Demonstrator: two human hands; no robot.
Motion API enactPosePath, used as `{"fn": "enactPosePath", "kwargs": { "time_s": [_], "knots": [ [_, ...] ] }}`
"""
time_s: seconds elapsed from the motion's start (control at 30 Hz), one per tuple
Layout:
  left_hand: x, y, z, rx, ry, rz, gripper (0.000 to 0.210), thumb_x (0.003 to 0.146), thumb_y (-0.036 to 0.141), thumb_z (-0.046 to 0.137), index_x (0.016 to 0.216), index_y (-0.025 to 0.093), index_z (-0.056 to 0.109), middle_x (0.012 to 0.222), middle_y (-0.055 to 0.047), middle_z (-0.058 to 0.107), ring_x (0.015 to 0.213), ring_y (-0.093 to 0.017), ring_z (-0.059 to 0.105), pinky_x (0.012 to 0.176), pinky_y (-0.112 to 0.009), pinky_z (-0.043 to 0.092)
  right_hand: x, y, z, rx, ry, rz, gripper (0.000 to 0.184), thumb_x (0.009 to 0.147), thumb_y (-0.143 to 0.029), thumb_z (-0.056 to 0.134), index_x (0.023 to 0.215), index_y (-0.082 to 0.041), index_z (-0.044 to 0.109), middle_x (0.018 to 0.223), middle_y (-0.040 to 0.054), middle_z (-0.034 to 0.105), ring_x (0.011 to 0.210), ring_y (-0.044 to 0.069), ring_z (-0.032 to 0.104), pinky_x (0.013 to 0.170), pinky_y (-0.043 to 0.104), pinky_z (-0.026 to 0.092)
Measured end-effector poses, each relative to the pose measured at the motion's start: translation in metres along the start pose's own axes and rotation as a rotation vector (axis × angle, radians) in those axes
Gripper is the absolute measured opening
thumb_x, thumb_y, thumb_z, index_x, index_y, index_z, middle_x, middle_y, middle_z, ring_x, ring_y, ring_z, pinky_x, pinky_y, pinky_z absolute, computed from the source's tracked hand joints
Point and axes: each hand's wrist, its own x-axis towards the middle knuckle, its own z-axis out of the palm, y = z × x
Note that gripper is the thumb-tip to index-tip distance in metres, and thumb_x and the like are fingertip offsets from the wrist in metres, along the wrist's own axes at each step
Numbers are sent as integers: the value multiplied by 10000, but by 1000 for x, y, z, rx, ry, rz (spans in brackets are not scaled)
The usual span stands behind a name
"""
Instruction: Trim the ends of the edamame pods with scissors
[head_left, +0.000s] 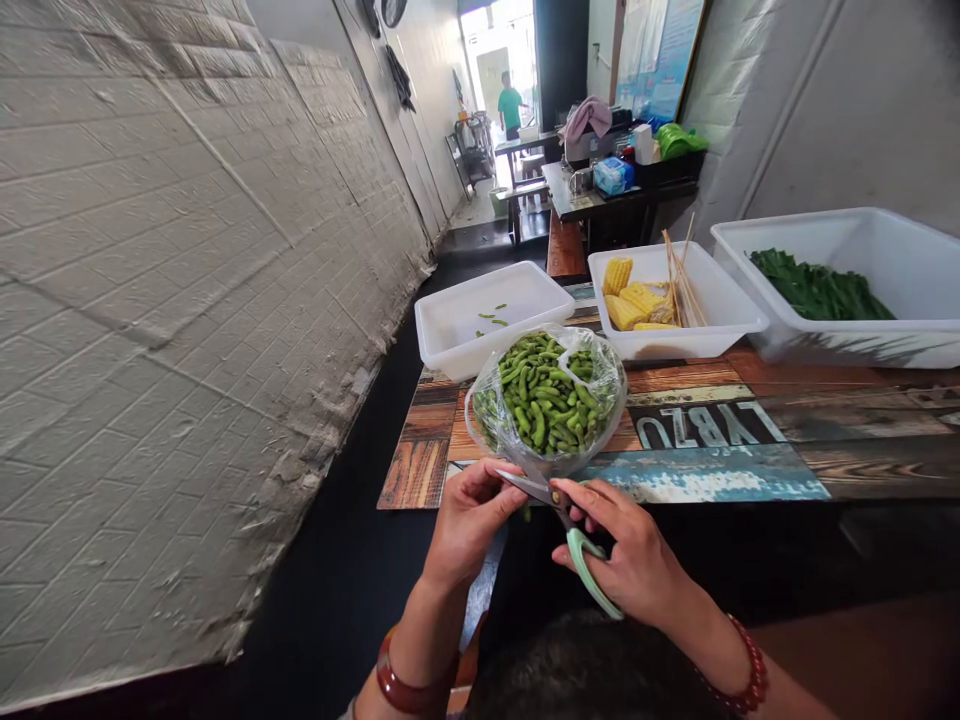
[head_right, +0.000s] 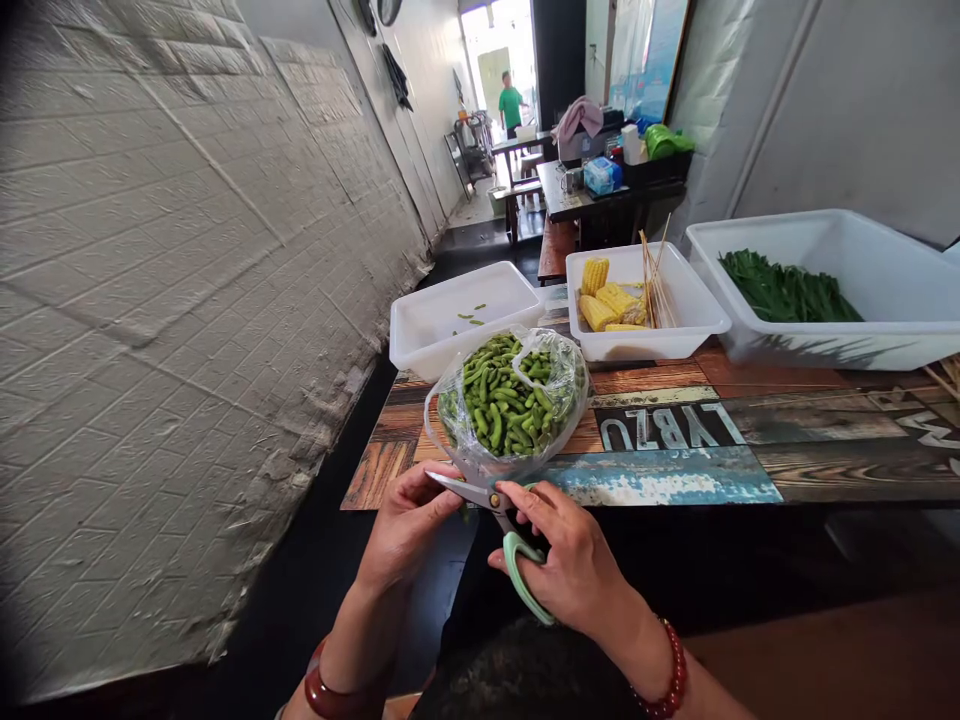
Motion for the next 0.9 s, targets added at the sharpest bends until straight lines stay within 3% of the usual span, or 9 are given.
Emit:
{"fn": "enactPosePath", "kwargs": {
  "time_s": [0.33,0.67,0.8,0.9],
  "knots": [
    [-2,-2,1,16,19,35,198,629,258,871,761,166,754,728,-23,723,672,-117,629,649,-209,492,-2,-2,-2,-20,5,-14,738,719,-121,793,1367,-295,484,926,10,572,792,171,582,722,308,526],
    [-5,3,4,86,-30,59,167,672,268,842,741,152,744,711,-25,699,663,-119,609,645,-218,483,-7,5,2,5,50,-61,613,782,-207,760,1349,-255,532,859,17,579,724,164,584,677,291,543],
    [-5,2,4,71,-37,52,167,685,260,833,714,146,713,697,-27,703,651,-123,619,640,-222,495,-9,8,9,85,55,-10,503,828,-255,712,1315,-241,587,939,53,661,719,159,626,705,285,570],
    [-4,2,5,43,-1,34,196,690,259,830,779,149,694,711,-34,718,641,-116,619,604,-201,485,-7,9,11,139,82,115,436,826,-322,699,1244,-208,649,998,78,714,779,186,677,772,305,580]
  ]
}}
